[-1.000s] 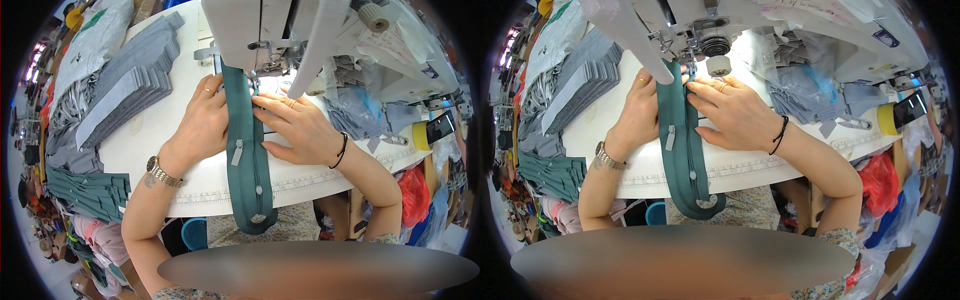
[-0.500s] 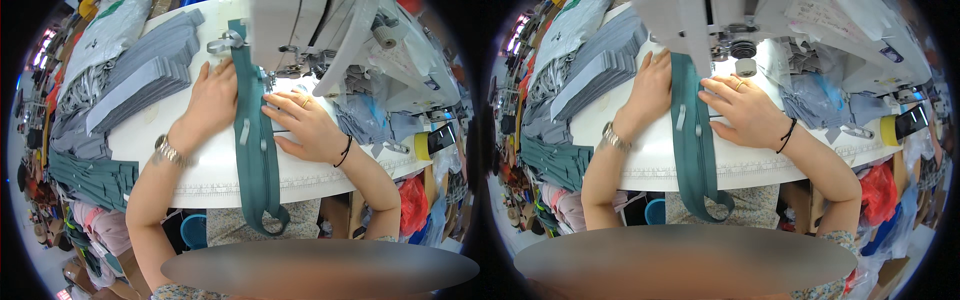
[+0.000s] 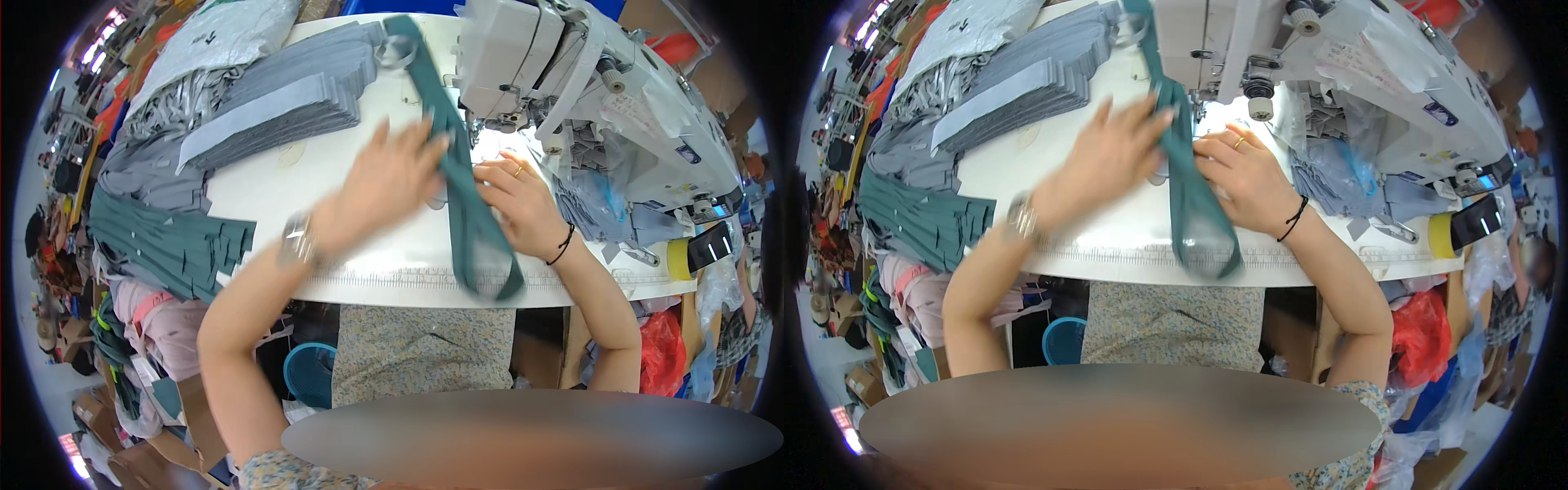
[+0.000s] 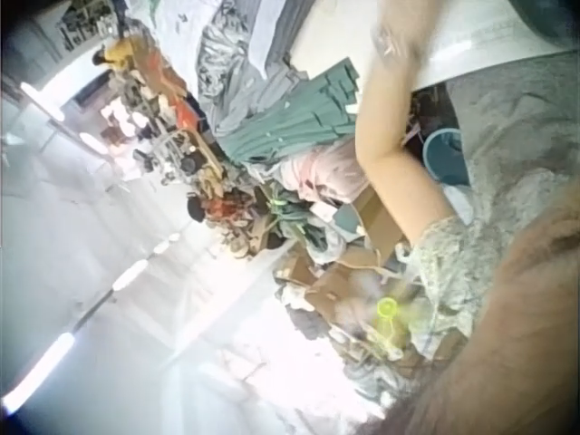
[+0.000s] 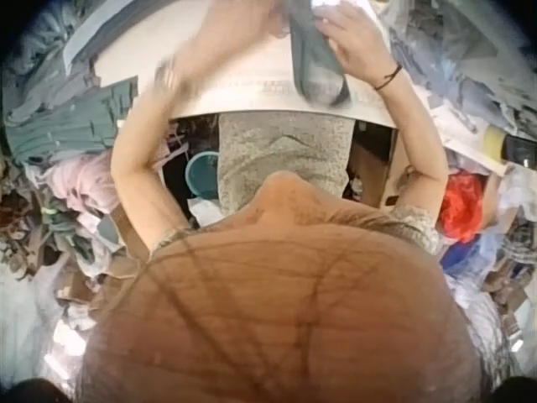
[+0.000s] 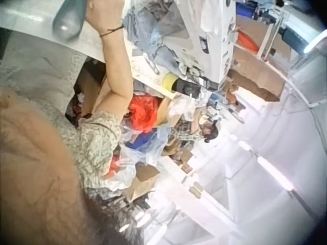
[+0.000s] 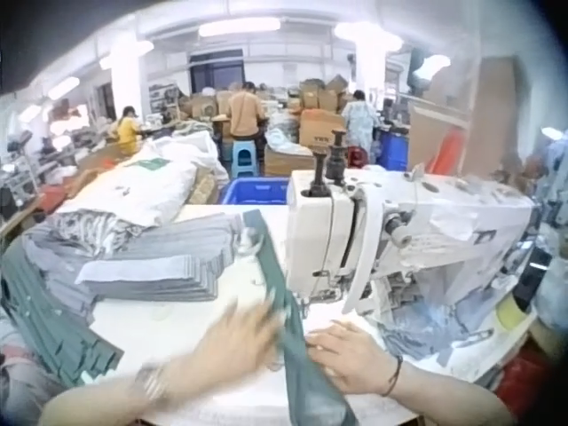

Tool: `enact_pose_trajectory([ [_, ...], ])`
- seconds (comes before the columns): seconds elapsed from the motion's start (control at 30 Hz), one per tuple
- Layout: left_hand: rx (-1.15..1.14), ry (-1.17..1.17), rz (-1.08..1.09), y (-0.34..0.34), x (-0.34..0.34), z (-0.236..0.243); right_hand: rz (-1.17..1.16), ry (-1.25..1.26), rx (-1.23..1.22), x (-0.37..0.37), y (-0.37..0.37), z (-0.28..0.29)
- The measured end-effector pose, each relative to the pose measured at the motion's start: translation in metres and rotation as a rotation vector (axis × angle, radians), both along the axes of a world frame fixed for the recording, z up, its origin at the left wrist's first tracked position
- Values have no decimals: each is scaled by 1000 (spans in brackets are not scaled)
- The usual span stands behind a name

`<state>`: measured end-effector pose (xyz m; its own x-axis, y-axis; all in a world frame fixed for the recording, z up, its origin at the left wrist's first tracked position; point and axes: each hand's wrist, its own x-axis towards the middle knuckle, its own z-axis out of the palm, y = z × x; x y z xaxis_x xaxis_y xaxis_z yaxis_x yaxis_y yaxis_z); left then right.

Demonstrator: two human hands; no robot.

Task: Sewing long material straps using an industrial sewing machine in a workshop environment.

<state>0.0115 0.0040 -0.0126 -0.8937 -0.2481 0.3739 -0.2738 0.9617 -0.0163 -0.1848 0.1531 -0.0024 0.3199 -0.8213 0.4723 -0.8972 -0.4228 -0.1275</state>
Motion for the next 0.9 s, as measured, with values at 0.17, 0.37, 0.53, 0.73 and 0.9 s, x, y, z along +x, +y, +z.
enact_pose_trajectory([
  [0.17, 78, 451, 107, -56, -45, 17, -17, -86, -118, 5, 4, -6],
  [0.37, 160, 357, -74, -19, -7, 5, -23, -52, -118, -6, 4, -13],
  [0.53, 157, 204, -185, 3, 15, -2, 33, 202, -217, 7, 10, -11],
  [0.73, 208, 184, -141, 3, 11, 2, -277, 221, -123, -10, 133, 19],
  [0.9, 175, 173, -129, 5, 7, 2, -813, 224, -193, -103, 189, 27],
])
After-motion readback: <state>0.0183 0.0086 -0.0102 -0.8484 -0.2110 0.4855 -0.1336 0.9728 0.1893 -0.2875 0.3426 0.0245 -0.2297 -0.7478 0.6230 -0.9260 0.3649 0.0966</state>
